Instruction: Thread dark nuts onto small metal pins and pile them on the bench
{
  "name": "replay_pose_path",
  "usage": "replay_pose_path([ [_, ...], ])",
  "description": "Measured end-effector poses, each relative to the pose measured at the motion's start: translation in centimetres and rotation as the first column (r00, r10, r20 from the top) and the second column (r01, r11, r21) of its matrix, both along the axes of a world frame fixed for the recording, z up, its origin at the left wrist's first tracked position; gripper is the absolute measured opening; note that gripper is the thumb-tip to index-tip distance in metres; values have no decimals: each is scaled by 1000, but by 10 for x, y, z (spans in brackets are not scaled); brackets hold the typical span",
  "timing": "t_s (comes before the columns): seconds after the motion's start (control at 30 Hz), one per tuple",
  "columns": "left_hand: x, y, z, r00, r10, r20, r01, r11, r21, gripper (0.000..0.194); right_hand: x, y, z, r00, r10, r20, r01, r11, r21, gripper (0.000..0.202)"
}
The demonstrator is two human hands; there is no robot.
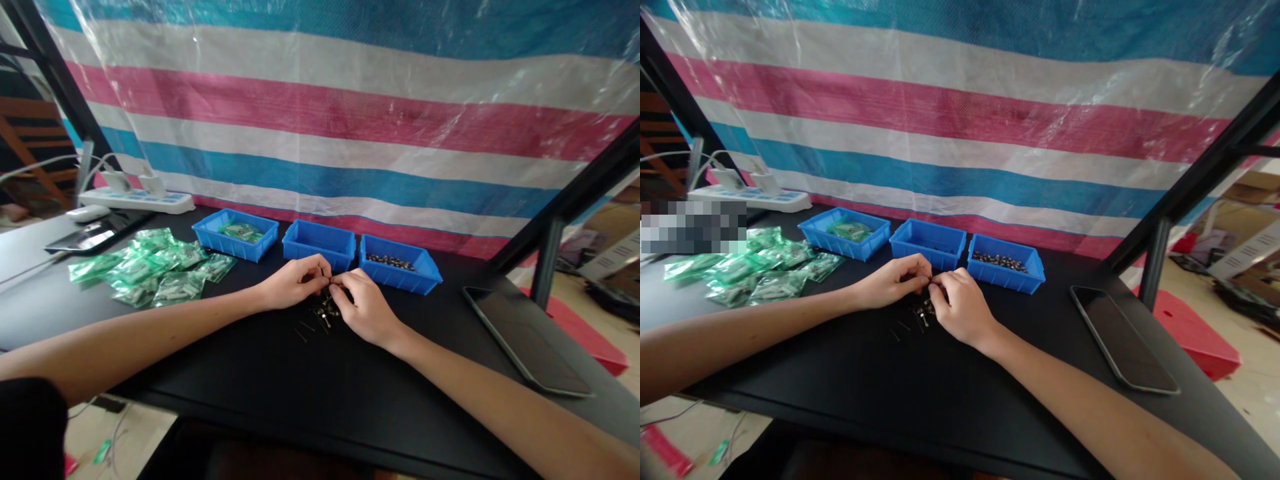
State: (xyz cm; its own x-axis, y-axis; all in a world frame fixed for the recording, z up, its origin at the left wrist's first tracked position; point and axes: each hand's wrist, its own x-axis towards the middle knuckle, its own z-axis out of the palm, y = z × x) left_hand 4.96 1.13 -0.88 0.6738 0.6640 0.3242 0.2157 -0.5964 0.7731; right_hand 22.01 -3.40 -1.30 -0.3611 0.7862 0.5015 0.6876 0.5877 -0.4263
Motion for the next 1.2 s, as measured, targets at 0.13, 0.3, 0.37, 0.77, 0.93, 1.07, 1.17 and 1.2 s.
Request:
replay_pose_path([
  [0.13,0,0,-1,1000,5,-13,-5,1000,10,8,0,1,0,999,19,27,-18,999,-26,19],
  [0.3,0,1,-1,999,12,-35,-11,999,34,6,0,1,0,999,17,30,-15,999,-46,21],
  [0.37,0,1,-1,999,15,-49,-13,999,37,6,0,2,0,1000,11,25,-10,999,-38,20],
  [0.77,0,1,-1,996,10,-94,-5,999,52,6,-1,1,-2,1000,-11,4,11,1000,-18,17],
  [0.93,1,1,-1,995,13,-96,-7,998,57,5,-1,1,-2,1000,-12,2,13,1000,-14,18],
  [1.07,1,2,-1,995,15,-99,-9,998,61,4,-1,1,-1,1000,-8,6,8,1000,-13,18],
  [1.17,0,2,-1,995,8,-102,-2,998,60,3,-1,1,-1,1000,-12,9,12,1000,-15,17],
  [1.2,1,1,-1,995,4,-101,2,998,60,3,-1,1,-1,1000,-11,11,11,1000,-17,17],
])
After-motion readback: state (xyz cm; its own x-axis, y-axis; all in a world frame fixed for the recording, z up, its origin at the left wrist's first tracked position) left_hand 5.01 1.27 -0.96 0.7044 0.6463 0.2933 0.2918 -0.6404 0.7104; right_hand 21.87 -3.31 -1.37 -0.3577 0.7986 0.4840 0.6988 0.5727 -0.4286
